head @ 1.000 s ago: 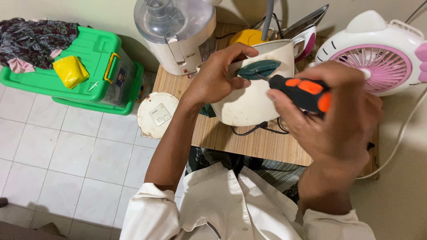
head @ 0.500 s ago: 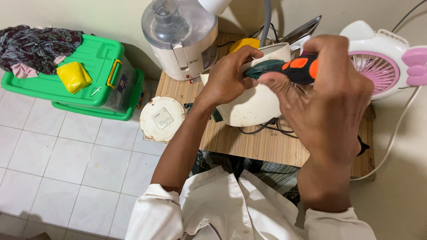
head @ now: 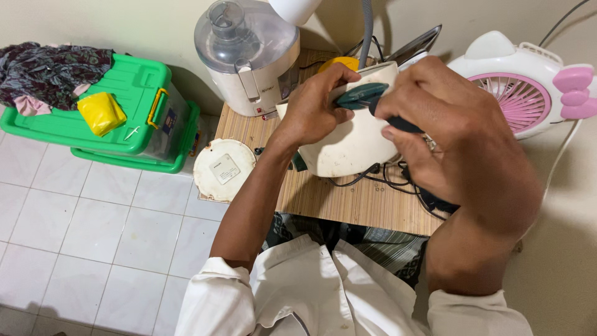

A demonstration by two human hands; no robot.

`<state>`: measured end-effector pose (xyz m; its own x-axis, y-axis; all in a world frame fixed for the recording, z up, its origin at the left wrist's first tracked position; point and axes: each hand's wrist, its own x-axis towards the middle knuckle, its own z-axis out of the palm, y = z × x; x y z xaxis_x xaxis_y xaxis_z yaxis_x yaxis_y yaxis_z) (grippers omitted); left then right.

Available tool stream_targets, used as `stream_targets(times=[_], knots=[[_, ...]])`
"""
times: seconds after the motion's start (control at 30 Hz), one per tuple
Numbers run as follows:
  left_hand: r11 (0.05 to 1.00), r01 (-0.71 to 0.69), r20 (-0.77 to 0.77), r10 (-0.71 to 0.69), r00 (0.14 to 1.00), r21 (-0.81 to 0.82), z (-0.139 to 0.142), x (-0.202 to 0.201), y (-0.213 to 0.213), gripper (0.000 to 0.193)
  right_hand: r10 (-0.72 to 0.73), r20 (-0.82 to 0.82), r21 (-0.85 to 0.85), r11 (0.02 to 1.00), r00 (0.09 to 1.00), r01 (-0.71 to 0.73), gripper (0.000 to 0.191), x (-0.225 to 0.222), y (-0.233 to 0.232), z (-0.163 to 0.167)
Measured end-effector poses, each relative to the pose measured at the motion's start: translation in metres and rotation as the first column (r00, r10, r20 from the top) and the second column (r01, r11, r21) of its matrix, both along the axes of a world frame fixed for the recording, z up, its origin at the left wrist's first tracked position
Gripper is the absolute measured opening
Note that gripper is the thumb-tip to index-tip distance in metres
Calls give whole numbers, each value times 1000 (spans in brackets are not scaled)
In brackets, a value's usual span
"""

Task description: The person uses a screwdriver to unscrew the base of a rice cooker, removing screws and detaching the green side handles. They open the outer shell to expose the internal wiring and heating base, then reposition the cooker and handle the detached base plate.

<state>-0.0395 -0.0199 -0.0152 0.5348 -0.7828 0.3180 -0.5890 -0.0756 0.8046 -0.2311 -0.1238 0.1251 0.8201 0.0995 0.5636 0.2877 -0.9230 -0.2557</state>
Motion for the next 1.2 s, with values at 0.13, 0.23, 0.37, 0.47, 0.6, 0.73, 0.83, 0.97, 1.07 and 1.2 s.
stream_targets(times=[0.13, 0.23, 0.37, 0.47, 0.6, 0.73, 0.83, 0.97, 1.07, 1.2], knots=[[999, 17, -47, -15, 999, 51, 0, 4, 1, 57, -118, 21, 3, 993, 993, 118, 53, 0, -1, 0], [983, 180, -104, -182, 978, -29, -1, 12, 6, 54, -344, -1, 80, 936, 939, 343, 56, 2, 1, -11], [952, 286, -176, -302, 937, -112, -6, 20, 5, 51, -197, -10, 62, 978, 980, 197, 40, -5, -3, -14], [955, 269, -271, -294, 917, -126, -8, 20, 3, 47, -44, 21, 8, 999, 999, 43, 37, -9, -3, -10], [967, 238, -260, -255, 931, -93, -5, 15, 5, 50, -193, 63, 70, 980, 979, 189, 53, -7, 6, -11], [983, 185, -132, -183, 974, -2, -1, 8, 8, 50, -375, -17, 132, 918, 927, 374, 45, -5, 10, -15], [979, 202, -129, -203, 971, -22, 1, 7, 7, 51, -109, 58, 37, 994, 992, 107, 31, -10, 4, -11], [968, 243, -202, -251, 947, -64, 1, 9, 7, 51, 4, 125, -31, 1000, 992, 0, 36, -15, 8, -8], [981, 196, -197, -192, 962, 4, -1, 8, 9, 51, -373, 92, 119, 925, 923, 361, 60, -10, 17, -15], [963, 268, -178, -263, 948, 4, 0, 12, 9, 57, -335, 19, 113, 937, 942, 331, 41, -9, 6, -19]])
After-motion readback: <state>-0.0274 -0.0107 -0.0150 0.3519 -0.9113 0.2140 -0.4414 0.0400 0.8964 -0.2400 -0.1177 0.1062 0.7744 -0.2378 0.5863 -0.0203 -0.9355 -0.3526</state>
